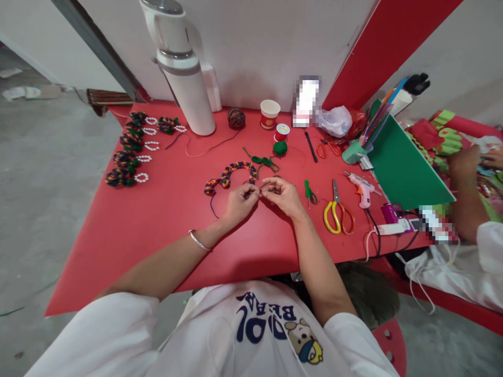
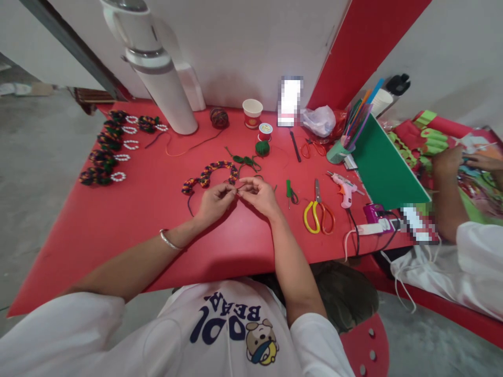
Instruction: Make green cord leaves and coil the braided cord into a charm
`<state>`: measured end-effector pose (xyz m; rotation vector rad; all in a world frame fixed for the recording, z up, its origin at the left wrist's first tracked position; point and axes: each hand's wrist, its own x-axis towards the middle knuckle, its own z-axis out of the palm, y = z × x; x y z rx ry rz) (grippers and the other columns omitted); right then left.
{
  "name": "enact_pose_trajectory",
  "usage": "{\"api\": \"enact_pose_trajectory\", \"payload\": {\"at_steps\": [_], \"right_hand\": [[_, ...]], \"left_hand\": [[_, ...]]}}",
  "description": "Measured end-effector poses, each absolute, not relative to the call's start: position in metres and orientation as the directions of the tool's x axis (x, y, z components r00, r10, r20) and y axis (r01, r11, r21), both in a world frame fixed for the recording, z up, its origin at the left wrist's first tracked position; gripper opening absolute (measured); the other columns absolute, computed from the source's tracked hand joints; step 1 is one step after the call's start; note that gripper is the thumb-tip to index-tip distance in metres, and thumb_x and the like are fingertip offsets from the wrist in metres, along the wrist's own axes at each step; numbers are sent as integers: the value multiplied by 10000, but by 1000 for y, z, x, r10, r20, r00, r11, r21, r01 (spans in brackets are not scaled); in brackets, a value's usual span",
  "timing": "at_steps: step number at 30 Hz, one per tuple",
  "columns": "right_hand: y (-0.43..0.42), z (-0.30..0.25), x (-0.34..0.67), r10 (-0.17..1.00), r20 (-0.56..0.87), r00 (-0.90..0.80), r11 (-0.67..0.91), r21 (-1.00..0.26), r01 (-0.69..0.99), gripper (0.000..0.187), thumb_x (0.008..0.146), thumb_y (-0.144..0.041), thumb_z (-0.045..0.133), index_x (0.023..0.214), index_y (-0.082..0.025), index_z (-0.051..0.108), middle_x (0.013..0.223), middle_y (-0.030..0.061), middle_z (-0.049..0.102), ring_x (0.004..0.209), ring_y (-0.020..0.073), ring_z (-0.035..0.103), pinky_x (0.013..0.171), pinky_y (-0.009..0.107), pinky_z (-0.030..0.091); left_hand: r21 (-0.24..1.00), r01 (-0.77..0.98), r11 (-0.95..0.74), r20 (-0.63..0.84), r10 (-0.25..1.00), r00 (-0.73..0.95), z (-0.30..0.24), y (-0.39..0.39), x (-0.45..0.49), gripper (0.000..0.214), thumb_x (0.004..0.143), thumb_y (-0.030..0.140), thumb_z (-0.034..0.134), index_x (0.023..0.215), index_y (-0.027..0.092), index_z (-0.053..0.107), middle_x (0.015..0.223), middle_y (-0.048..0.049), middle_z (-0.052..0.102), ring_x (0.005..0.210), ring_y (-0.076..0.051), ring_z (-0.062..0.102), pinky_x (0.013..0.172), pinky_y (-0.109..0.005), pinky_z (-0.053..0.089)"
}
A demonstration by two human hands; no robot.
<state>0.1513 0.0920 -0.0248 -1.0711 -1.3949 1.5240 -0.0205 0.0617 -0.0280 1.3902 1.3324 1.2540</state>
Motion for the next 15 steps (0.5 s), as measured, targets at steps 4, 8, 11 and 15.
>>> {"api": "enact_pose_trajectory", "payload": {"at_steps": [4, 8, 11, 15], "right_hand": [[91, -23, 151, 944, -85, -318, -99, -995, -28, 396, 739, -331, 819, 1104, -230, 702, 882, 5, 723, 771, 134, 655, 667, 260, 523], [91, -21, 151, 954, -90, -287, -109, -993, -49, 390, 729, -320, 826, 1084, -223, 701, 873, -1, 725, 736, 122, 644, 672, 259, 528], [92, -21, 152, 954, -91, -287, -111, -993, -51, 386, 729, -319, 822, 1082, -224, 697, 869, -4, 723, 731, 120, 643, 679, 261, 535], [92, -21, 152, 953, -86, -291, -101, -994, -36, 378, 734, -320, 814, 1081, -225, 695, 880, 0, 719, 747, 123, 647, 680, 261, 535]], "left_hand": [[998, 50, -29, 33, 997, -73, -29, 61, -20, 99, 831, 266, 626, 773, 187, 639, 573, 40, 554, 469, -95, 434, 484, -228, 344], [1000, -7, -12, 12, 1000, -23, -29, 61, -20, 158, 851, 338, 642, 825, 184, 660, 625, 18, 621, 494, -105, 499, 507, -234, 399], [994, 72, -78, 77, 997, 18, -27, 62, -21, 195, 843, 357, 662, 797, 174, 713, 691, -19, 689, 600, -130, 587, 587, -246, 459], [991, 100, -85, 85, 996, 7, -27, 62, -21, 202, 834, 354, 653, 766, 176, 720, 679, -22, 695, 612, -140, 603, 593, -247, 464]]}}
